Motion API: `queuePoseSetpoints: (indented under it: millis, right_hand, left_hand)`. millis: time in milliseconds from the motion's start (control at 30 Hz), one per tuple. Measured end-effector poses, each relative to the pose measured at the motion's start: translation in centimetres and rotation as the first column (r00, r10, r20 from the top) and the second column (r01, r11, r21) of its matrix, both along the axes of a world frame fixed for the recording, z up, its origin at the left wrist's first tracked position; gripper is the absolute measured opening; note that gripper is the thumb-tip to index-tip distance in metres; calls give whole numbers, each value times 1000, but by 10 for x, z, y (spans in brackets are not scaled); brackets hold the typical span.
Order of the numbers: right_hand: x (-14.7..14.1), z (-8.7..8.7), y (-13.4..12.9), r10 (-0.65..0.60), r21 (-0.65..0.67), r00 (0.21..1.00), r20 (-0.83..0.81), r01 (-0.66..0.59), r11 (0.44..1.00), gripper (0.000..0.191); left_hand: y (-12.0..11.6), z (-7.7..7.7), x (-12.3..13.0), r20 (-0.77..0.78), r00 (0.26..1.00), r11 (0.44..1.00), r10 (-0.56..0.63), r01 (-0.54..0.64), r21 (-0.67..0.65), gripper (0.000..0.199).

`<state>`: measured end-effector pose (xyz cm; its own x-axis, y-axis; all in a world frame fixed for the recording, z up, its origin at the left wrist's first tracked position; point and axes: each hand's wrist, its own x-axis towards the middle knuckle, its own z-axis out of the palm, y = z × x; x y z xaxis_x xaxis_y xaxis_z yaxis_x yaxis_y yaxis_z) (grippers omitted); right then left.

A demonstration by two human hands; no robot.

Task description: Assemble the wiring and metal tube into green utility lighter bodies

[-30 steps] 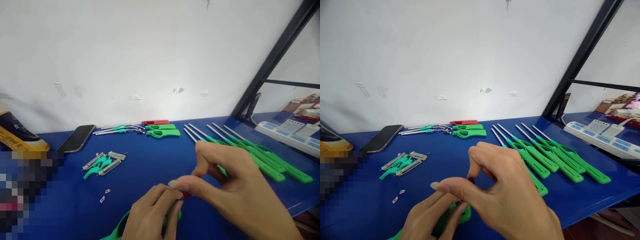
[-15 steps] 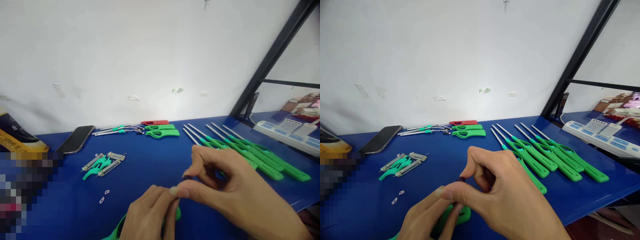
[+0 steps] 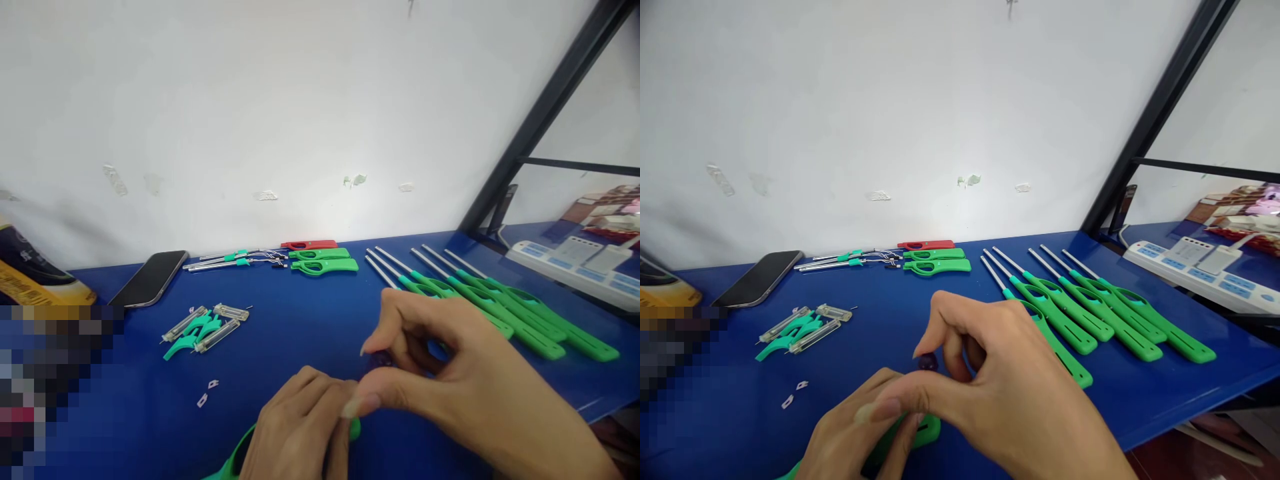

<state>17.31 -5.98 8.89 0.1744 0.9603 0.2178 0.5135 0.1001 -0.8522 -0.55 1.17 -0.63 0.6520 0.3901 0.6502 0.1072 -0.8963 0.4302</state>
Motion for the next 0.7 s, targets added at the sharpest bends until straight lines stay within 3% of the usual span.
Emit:
queuePoseSetpoints:
  millis: [100, 400, 467, 567, 700]
  right_hand:
    - [6, 2, -5, 94, 6, 995, 17, -95, 995, 7]
    - [2, 0, -2, 63, -125, 993, -96, -75, 989, 38]
    - [2, 1, -2, 63, -116, 992, -112, -76, 990, 27]
    - [6, 3, -5, 156, -133, 977, -143, -175, 976, 11]
    - [6, 4, -4, 184, -156, 965, -189, -214, 964, 20]
  left_hand:
    - [0, 0, -1, -26, 1000, 1000, 11, -11, 0, 25]
    - [1, -3, -6, -61, 998, 1000, 9, -8, 16, 30]
    - [2, -5, -7, -60, 998, 1000, 3, -2, 19, 31]
    - [3, -5, -7, -63, 998, 1000, 14, -14, 10, 29]
    - [0, -3, -4, -65, 997, 999, 34, -34, 3, 27]
